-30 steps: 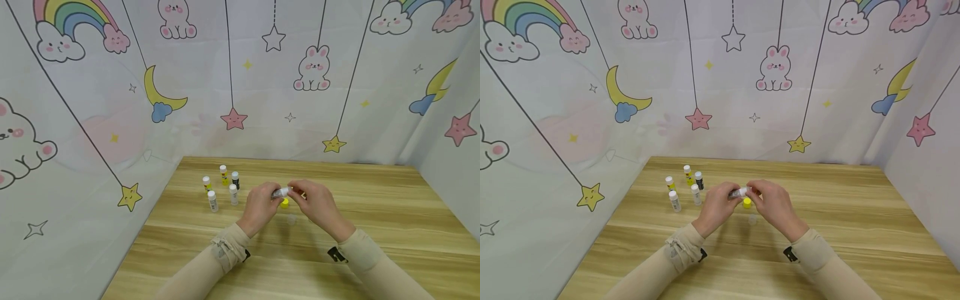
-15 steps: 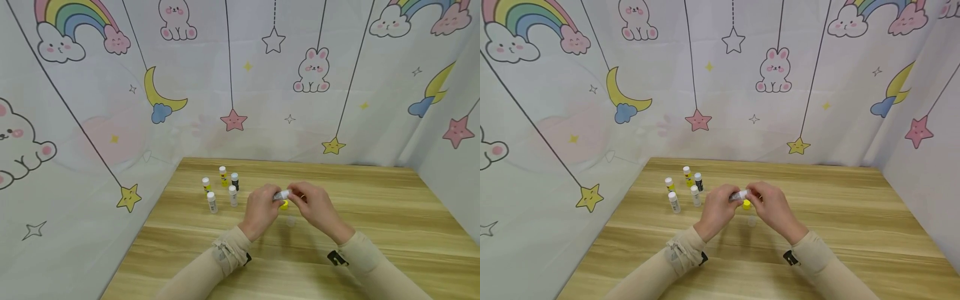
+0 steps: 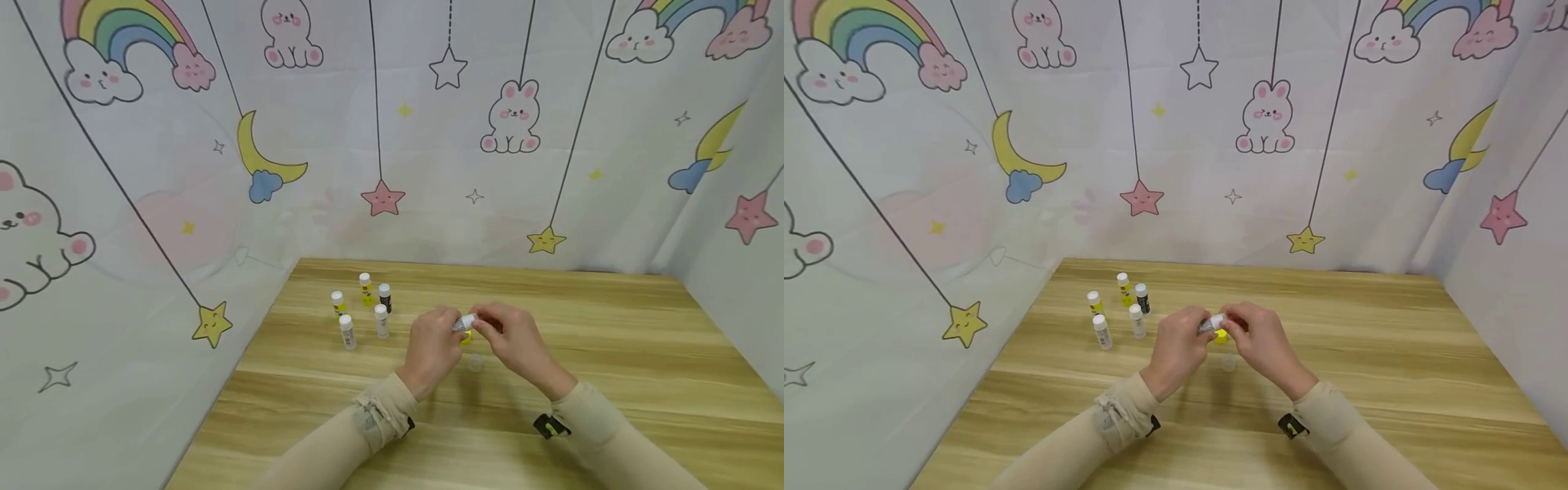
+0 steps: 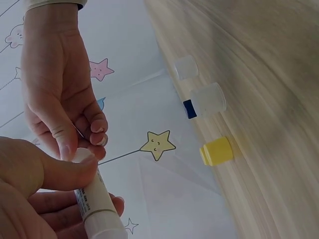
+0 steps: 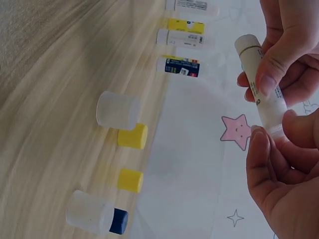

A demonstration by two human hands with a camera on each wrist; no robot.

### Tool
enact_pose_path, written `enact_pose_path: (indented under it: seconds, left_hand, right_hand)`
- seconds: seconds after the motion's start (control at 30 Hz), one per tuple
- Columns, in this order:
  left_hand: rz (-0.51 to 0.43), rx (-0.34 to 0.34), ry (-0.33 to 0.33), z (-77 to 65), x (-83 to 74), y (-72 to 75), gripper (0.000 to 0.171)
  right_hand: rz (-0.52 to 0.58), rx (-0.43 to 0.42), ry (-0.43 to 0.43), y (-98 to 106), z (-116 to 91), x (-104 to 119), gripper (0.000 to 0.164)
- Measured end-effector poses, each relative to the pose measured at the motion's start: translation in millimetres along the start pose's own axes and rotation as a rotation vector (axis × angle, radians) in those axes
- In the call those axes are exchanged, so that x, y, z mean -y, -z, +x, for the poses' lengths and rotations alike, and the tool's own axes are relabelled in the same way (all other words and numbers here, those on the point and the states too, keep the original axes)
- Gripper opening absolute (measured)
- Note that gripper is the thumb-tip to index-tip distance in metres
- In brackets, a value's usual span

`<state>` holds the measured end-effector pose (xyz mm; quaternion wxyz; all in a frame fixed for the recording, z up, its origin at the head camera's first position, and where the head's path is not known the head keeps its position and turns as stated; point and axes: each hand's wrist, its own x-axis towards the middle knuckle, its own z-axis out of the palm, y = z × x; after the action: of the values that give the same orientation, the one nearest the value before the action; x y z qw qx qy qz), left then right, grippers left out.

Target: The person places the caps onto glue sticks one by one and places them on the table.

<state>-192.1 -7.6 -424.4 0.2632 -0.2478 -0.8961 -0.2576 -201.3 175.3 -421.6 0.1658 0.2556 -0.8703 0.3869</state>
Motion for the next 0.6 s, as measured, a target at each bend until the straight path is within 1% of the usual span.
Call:
enact_pose_path:
  seconds: [0.07,0.17,0.3,0.43,0.5,0.6]
  left_hand:
    - [0.000,0.000,0.004,-0.6,0.5,0.9,0.021]
    - [-0.016,0.007,0.009,-1.2,2.0,1.8,0.023]
    - [-0.043,0.021,-0.004,-2.2,5.3,1.9,0.028]
    - [-0.047,0.034,-0.014,-4.3,10.9,3.0,0.038]
    - [-0.039,0.031,-0.005,-5.7,14.5,4.6,0.041]
    - [-0.022,0.016,0.016,-7.0,20.3,9.0,0.042]
  right_hand:
    - [0.026,0.020,-0.030,1.6,-0.1,-0.5,0.015]
    - [0.081,0.056,-0.105,6.3,0.2,-0.1,0.020]
    - [0.123,0.082,-0.186,14.0,2.1,1.6,0.026]
    - [0.111,0.085,-0.206,20.8,2.4,2.0,0.028]
    - [0.089,0.083,-0.206,23.9,1.4,0.9,0.028]
    - [0.067,0.079,-0.218,28.4,-1.1,-2.3,0.023]
